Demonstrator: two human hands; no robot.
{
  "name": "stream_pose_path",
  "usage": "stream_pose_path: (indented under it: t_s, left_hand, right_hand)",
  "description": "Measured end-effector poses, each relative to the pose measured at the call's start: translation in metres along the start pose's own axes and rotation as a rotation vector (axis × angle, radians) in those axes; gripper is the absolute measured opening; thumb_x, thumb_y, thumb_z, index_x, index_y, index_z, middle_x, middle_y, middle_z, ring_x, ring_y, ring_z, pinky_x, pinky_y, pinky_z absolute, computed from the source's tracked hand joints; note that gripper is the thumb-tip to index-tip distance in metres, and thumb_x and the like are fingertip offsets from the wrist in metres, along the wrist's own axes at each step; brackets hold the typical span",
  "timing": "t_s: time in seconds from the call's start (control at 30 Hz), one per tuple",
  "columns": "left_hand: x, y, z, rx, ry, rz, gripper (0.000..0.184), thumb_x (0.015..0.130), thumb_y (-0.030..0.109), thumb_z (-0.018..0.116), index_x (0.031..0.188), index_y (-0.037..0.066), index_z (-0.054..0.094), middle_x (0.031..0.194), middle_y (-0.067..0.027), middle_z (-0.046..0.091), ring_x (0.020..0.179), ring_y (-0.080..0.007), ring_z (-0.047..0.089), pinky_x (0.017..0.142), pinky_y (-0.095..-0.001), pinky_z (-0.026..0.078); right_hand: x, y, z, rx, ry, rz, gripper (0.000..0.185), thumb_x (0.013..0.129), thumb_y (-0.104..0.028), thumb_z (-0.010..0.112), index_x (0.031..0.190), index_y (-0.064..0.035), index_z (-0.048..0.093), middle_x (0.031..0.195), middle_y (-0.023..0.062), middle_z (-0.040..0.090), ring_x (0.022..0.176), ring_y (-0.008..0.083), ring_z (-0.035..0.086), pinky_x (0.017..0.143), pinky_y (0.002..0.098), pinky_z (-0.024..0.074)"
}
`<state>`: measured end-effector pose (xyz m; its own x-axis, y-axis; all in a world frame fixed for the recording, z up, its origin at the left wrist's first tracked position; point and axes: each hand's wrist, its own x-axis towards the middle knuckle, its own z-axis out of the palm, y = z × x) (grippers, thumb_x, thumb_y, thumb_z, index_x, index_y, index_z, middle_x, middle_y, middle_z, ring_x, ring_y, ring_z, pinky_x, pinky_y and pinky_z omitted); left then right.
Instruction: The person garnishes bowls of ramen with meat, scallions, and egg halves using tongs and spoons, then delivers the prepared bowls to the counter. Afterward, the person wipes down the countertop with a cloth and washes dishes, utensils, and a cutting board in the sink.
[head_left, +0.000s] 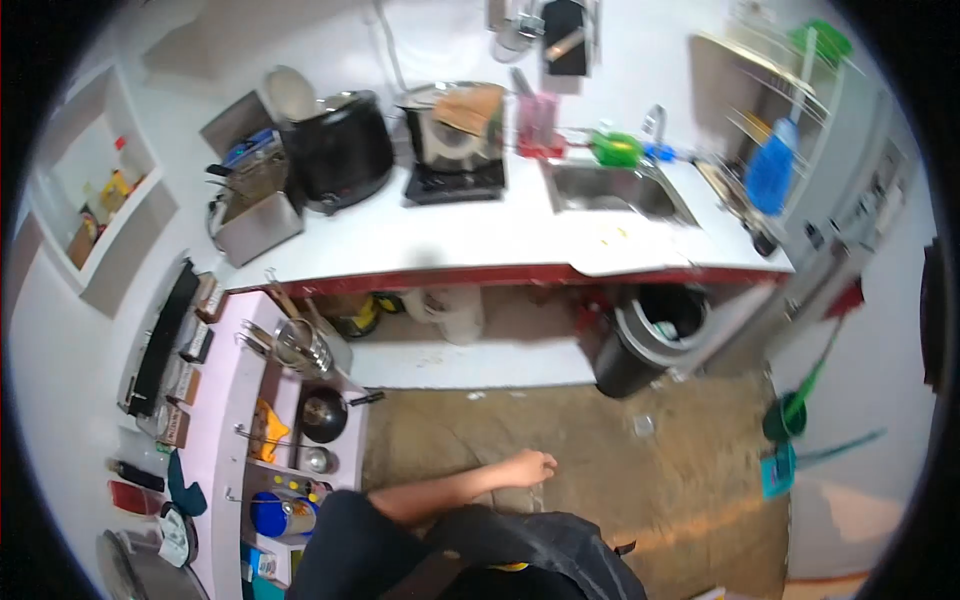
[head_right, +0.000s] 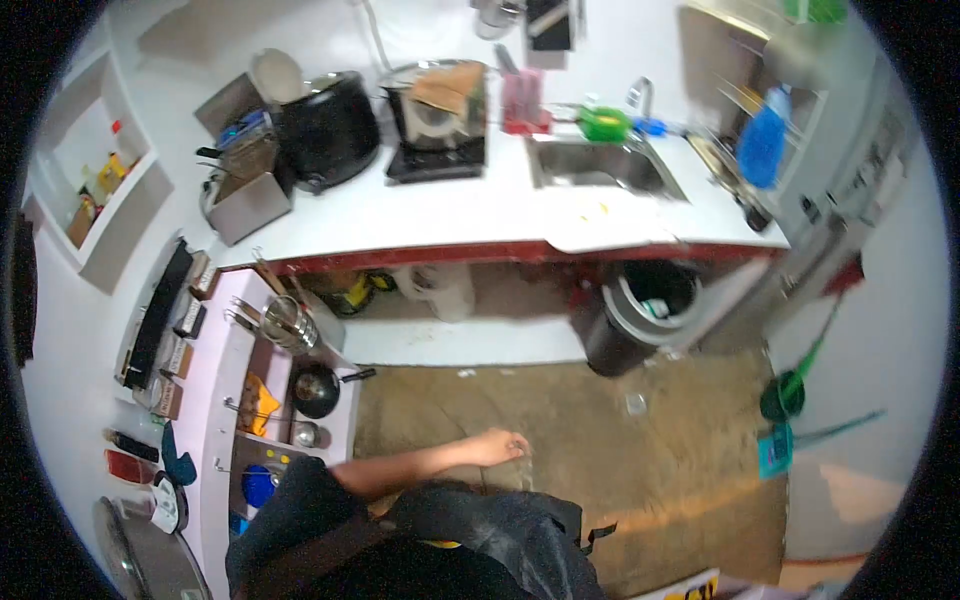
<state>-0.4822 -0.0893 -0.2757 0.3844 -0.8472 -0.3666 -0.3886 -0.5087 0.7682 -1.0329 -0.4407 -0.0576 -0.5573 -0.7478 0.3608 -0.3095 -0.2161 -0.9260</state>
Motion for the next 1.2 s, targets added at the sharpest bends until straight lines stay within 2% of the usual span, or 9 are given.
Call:
stream_pose_path:
  t_s: [0.1,0.4,0.5,0.67,0.8,0.93,0.97,1.1,1.2]
  left_hand:
    - [-0.020,-0.004,-0.086,-0.220,0.059,-0.034,0.037,0.086,0.025,0.052,0.118,0.006,0.054,0.102,-0.0163,0.064,0.097,-0.0272,0.060,0.084,-0.0357,0.046]
    - [-0.099,-0.087,-0.337,-0.463,0.638,-0.096,0.034,0.093,0.022,0.051,0.123,0.005,0.051,0.106,-0.0053,0.059,0.093,-0.0112,0.056,0.081,-0.0239,0.045]
    - [-0.166,-0.010,-0.439,-0.207,1.136,-0.091,0.028,0.089,0.017,0.057,0.112,0.002,0.059,0.097,-0.0065,0.063,0.091,-0.0123,0.057,0.082,-0.0262,0.044]
    - [-0.257,0.194,-0.575,1.020,1.992,0.300,0.042,0.083,0.019,0.045,0.120,0.000,0.053,0.121,-0.0147,0.053,0.118,-0.0226,0.046,0.101,-0.0355,0.032]
    - [-0.281,0.322,-0.712,1.670,1.981,0.745,0.043,0.085,0.020,0.047,0.126,0.007,0.051,0.128,-0.0128,0.050,0.122,-0.0233,0.044,0.102,-0.0342,0.031]
    - [-0.267,0.413,-0.866,1.902,1.891,0.751,0.047,0.083,0.024,0.052,0.127,0.008,0.049,0.127,-0.0100,0.051,0.116,-0.0207,0.048,0.095,-0.0338,0.038]
    - [-0.234,0.419,-0.843,1.616,1.955,0.448,0.068,0.076,0.026,0.065,0.134,0.005,0.037,0.141,-0.0165,0.034,0.131,-0.0280,0.031,0.109,-0.0298,0.021]
    - [-0.202,0.438,-0.916,1.250,1.769,0.411,0.029,0.083,0.010,0.050,0.106,-0.007,0.055,0.095,-0.0171,0.063,0.090,-0.0255,0.061,0.080,-0.0393,0.048]
    - [-0.165,0.413,-0.952,1.266,1.714,0.334,0.030,0.084,0.012,0.049,0.108,-0.005,0.055,0.098,-0.0163,0.062,0.092,-0.0252,0.059,0.081,-0.0384,0.047]
  right_hand:
    - [-0.055,-0.003,0.176,0.236,-0.509,0.161,0.044,0.092,-0.035,0.043,0.132,-0.0152,0.040,0.134,0.0078,0.041,0.114,0.0260,0.045,0.084,0.0410,0.0450]
    - [-0.432,-0.212,0.530,0.401,-1.200,-0.544,0.017,0.087,-0.006,0.051,0.102,-0.0024,0.057,0.092,0.0049,0.055,0.082,0.0121,0.052,0.062,0.0242,0.0445]
    - [-0.494,-0.304,0.593,0.552,-1.223,-0.712,0.013,0.082,-0.003,0.052,0.093,0.0004,0.057,0.088,0.0081,0.055,0.078,0.0171,0.054,0.060,0.0256,0.0434]
    - [-0.588,-0.434,0.675,0.976,-1.351,-0.653,0.013,0.084,-0.005,0.052,0.093,0.0004,0.059,0.083,0.0058,0.054,0.075,0.0115,0.055,0.060,0.0238,0.0463]
    - [-0.683,-0.492,0.674,1.140,-1.500,-0.683,0.013,0.081,-0.007,0.055,0.091,-0.0017,0.061,0.082,0.0083,0.056,0.070,0.0149,0.056,0.060,0.0260,0.0466]
    - [-0.755,-0.501,0.645,1.253,-1.679,-0.684,0.017,0.082,-0.008,0.057,0.097,-0.0028,0.060,0.090,0.0107,0.057,0.077,0.0196,0.058,0.060,0.0281,0.0496]
    - [-0.760,-0.500,0.636,1.242,-1.751,-0.690,0.018,0.082,-0.008,0.057,0.100,-0.0036,0.060,0.091,0.0109,0.057,0.078,0.0200,0.057,0.061,0.0282,0.0495]
    - [-0.770,-0.463,0.641,1.195,-1.672,-0.752,0.022,0.081,-0.007,0.060,0.103,-0.0040,0.059,0.093,0.0096,0.056,0.077,0.0178,0.057,0.059,0.0261,0.0485]
    - [-0.756,-0.425,0.660,0.952,-1.652,-0.487,0.016,0.082,-0.003,0.056,0.097,-0.0032,0.061,0.081,0.0063,0.056,0.071,0.0141,0.055,0.057,0.0235,0.0437]
